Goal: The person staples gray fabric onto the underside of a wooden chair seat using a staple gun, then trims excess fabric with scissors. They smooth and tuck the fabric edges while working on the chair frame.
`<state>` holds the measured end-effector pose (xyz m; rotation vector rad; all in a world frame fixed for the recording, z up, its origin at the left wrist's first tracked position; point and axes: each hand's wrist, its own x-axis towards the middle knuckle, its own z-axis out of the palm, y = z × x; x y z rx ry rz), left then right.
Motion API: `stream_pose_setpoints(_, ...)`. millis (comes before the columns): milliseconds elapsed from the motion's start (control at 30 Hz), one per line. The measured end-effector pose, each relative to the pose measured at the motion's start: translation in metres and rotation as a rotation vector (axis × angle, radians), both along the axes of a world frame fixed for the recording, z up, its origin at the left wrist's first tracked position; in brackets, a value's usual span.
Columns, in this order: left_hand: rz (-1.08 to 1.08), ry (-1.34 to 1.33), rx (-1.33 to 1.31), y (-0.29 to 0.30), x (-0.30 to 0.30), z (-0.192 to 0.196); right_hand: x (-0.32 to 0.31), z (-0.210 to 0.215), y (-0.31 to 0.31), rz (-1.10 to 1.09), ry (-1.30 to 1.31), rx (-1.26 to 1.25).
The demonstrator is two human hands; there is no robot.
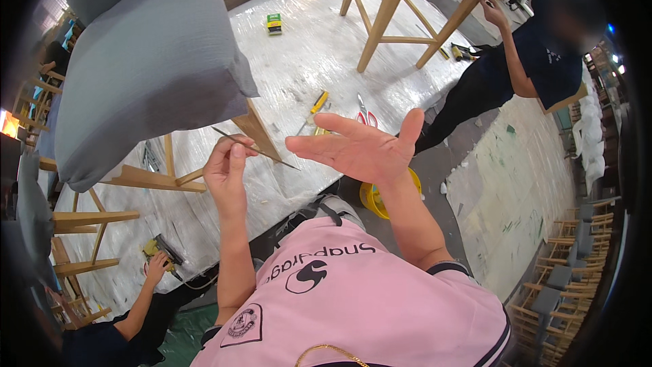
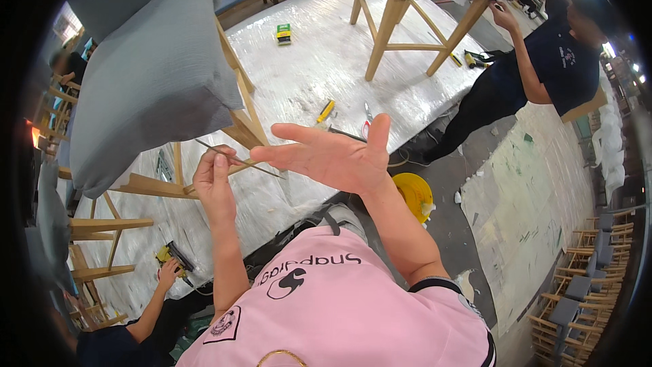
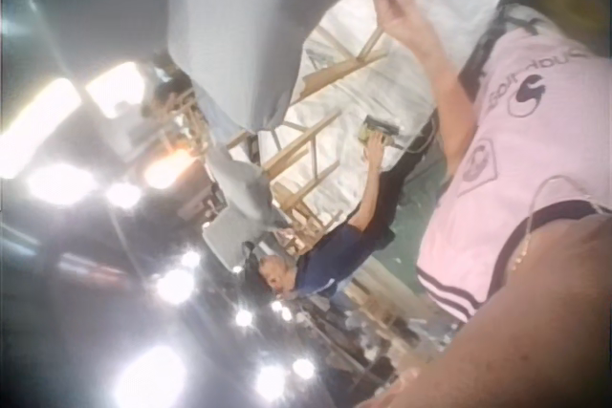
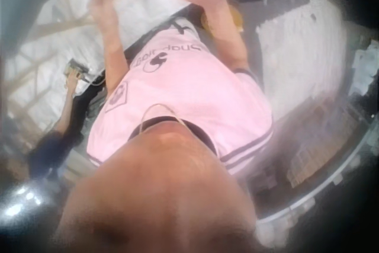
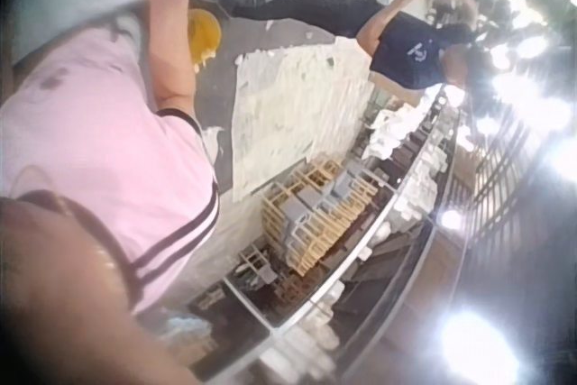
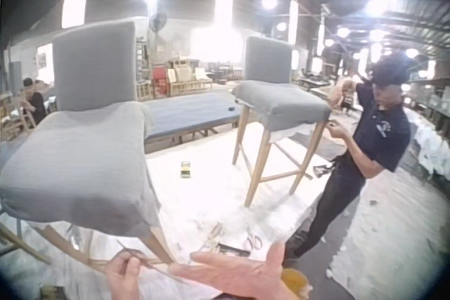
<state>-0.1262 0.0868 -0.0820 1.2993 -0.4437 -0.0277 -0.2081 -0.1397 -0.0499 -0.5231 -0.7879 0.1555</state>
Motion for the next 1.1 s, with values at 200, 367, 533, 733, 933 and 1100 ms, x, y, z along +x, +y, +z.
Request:
stream_pose_setpoints(200,-0.038,0.012,0.005,0.0,-0.005,-0.006,-0.01,0.005,-0.008,-0.201,0.233,-0.479)
stream_pose_setpoints(367,0.009,0.005,0.211,0.012,-0.01,-0.05,-0.004,-0.064,0.003,-0.672,0.355,-1.296)
stream_pose_setpoints(533,0.138,0.014,0.544,0.064,-0.024,-0.114,-0.034,-0.181,-0.002,-0.678,0.549,-1.478)
stream_pose_setpoints(733,0.177,0.26,0.475,0.104,-0.039,-0.14,-0.048,-0.197,-0.022,-0.652,0.637,-1.445)
stream_pose_setpoints(933,0.179,0.193,0.392,0.087,-0.018,-0.131,0.011,-0.178,-0.076,-0.94,0.675,-1.254)
stream_pose_setpoints(1100,0.241,0.163,0.354,0.071,-0.012,-0.138,0.062,-0.128,-0.11,-1.041,0.766,-1.005)
